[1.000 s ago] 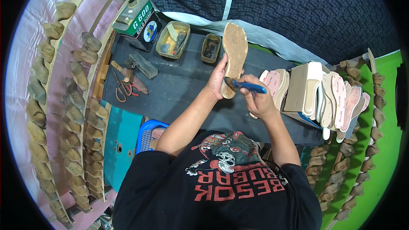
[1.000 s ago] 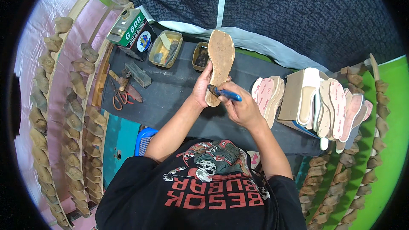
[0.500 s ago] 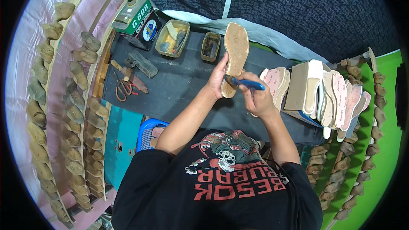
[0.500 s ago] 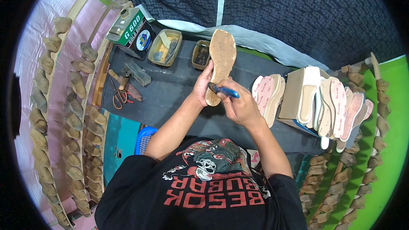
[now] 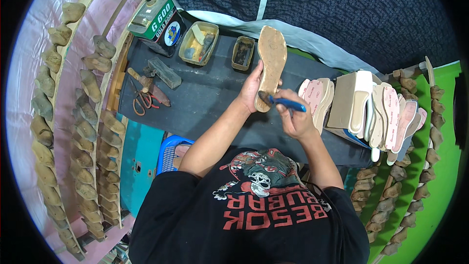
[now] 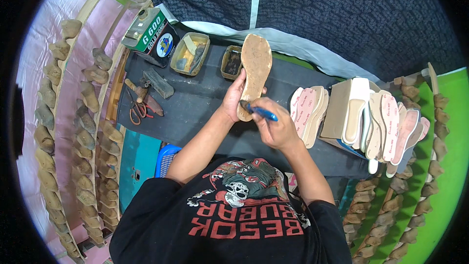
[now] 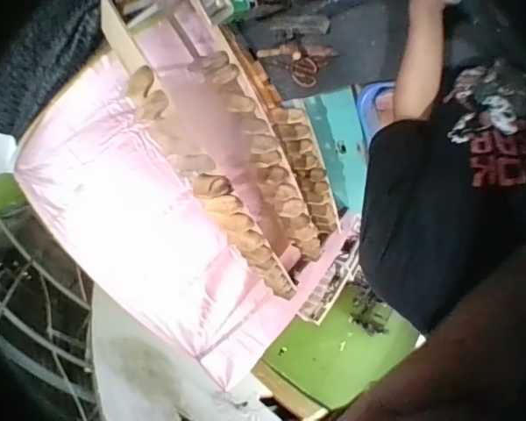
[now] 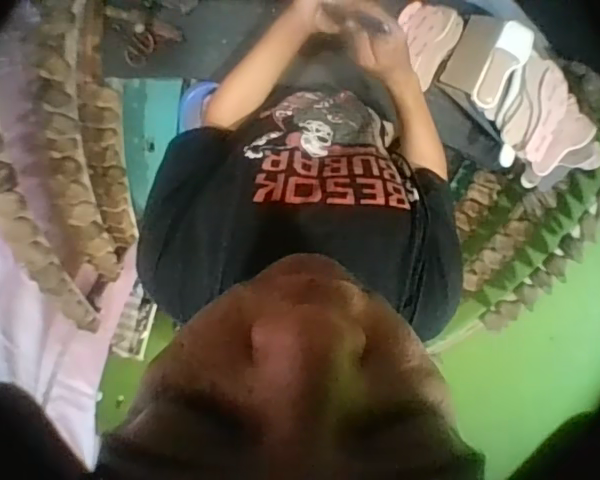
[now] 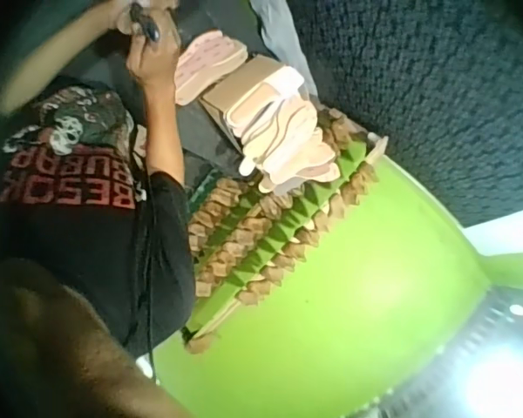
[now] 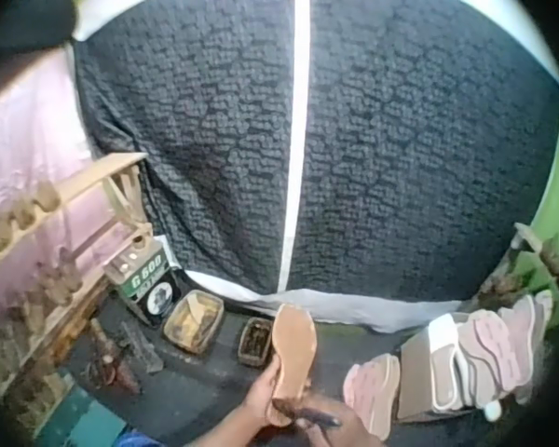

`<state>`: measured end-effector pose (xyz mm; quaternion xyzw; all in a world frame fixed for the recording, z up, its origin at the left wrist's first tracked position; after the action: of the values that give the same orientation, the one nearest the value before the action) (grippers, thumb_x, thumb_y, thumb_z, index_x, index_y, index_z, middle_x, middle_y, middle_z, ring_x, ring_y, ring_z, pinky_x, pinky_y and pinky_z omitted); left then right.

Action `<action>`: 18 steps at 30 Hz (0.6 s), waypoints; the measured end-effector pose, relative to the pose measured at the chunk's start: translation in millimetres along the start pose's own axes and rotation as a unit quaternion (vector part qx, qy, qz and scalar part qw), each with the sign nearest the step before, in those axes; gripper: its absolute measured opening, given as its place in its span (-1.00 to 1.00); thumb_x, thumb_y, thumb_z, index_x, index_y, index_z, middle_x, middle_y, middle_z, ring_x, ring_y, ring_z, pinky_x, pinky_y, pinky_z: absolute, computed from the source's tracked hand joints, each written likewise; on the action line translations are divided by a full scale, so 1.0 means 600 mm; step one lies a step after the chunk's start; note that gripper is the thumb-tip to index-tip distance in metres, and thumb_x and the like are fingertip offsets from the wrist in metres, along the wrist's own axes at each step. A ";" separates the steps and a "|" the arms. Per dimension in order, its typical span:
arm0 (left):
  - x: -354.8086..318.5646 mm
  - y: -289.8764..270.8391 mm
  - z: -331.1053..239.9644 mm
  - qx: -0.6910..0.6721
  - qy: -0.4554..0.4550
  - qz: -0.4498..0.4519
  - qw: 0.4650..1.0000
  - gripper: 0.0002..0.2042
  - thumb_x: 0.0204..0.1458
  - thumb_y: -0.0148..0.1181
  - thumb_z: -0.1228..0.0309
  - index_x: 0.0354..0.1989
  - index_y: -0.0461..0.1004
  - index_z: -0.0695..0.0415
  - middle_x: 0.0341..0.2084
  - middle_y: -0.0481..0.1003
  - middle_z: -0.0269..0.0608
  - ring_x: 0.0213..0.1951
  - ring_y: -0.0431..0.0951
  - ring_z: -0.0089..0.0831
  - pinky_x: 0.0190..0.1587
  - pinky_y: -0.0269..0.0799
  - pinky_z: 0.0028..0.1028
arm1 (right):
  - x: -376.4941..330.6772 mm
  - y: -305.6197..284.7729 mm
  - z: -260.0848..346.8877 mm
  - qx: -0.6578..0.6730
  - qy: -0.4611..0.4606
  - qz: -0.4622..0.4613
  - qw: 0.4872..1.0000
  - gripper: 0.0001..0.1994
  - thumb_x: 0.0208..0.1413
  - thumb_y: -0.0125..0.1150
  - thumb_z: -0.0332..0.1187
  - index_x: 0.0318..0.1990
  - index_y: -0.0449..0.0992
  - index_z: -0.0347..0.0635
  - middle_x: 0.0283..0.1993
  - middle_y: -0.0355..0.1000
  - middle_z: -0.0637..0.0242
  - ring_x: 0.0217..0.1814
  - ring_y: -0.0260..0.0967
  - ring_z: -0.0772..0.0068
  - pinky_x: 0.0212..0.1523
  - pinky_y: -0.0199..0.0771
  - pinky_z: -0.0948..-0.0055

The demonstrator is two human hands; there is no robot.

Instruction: Applying glue to shoe soles using a brush and organizing the parts in a workshop setting.

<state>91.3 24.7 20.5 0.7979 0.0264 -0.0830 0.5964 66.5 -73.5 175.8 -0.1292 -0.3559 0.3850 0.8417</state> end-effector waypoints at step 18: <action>0.016 -0.014 -0.042 -0.061 0.070 -0.040 0.995 -0.45 0.30 -0.11 -0.21 0.05 0.51 0.02 -0.35 0.58 -0.05 -0.40 0.56 -0.21 -0.30 0.56 -0.28 | 0.002 0.009 0.006 0.012 0.000 0.038 0.999 -0.87 0.26 0.17 -0.48 -0.11 0.46 -0.35 -0.23 0.53 0.06 -0.29 0.54 0.06 -0.22 0.53 0.24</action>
<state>102.0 50.7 17.6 0.7623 0.1046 -0.0489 0.6369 61.2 -69.3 176.1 -0.1320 -0.3462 0.4210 0.8279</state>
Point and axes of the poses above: each hand's wrist, its own x-axis towards the middle knuckle, its own y-axis out of the palm, z = x × y, the point moved 9 cm from there along x, towards the middle knuckle
